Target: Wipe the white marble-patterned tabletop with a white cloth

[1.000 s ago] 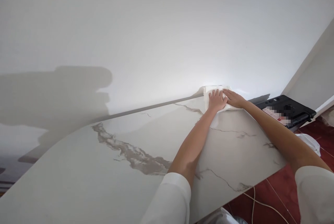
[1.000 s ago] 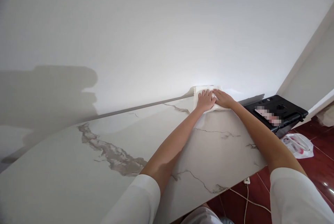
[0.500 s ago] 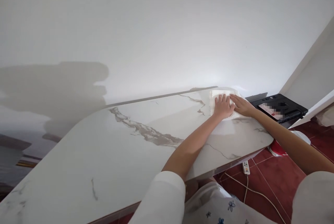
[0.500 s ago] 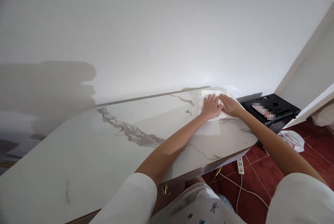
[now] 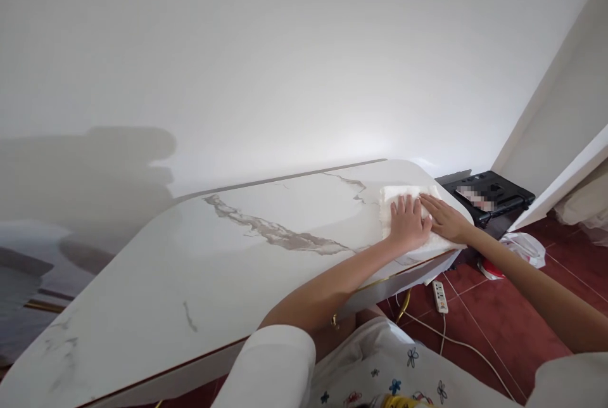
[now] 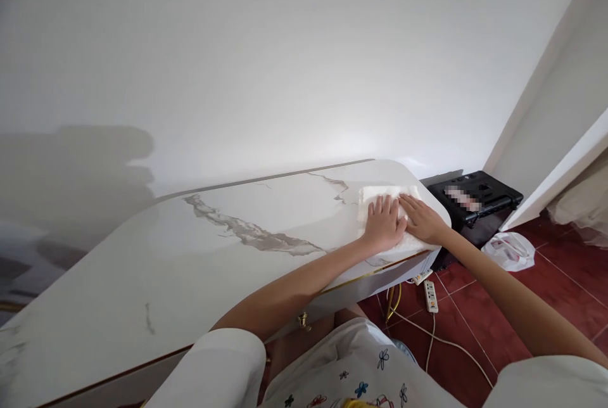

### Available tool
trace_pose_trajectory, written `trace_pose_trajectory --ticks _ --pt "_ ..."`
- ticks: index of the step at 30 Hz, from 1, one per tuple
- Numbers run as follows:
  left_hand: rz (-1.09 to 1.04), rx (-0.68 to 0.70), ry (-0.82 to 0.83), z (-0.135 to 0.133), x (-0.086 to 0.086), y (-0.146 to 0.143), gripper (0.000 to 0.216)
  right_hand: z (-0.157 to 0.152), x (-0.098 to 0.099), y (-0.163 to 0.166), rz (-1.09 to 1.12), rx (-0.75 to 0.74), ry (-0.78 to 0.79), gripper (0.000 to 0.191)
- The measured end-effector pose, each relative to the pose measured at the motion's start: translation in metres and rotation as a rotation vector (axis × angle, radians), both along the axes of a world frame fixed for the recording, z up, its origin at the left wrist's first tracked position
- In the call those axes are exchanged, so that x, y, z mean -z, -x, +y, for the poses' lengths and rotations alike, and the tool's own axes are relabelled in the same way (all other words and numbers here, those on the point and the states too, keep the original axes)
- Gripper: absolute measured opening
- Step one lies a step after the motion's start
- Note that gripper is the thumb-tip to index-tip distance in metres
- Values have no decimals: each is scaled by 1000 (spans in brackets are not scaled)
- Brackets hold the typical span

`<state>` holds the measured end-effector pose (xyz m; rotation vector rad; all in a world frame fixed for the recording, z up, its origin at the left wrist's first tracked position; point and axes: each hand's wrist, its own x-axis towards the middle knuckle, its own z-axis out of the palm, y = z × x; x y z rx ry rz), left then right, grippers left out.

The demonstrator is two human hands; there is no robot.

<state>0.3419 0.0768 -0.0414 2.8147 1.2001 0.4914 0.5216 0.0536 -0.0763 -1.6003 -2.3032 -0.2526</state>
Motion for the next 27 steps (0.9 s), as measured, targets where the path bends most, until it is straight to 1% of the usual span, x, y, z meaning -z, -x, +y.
trace_pose_trajectory --ticks 3,6,10,14,17,20,27 --pt "-1 11 -2 -13 1 4 62 -13 1 3 -3 0 12 62" --pt "-3 17 10 -23 0 2 63 -21 0 -2 0 -34 29 62" --pt "-18 32 16 -28 -1 -10 65 -26 0 -20 21 -67 38 64" --pt "-43 55 28 -25 0 -26 65 -26 -2 -37 37 -44 49 65" --pt "-53 57 42 -16 2 -33 64 -20 -4 -41 38 -13 64 63" --pt "-53 59 47 1 2 -36 63 -6 -5 -40 37 8 70 61" --pt "-39 51 56 57 1 -45 61 53 -3 -49 64 30 70 61"
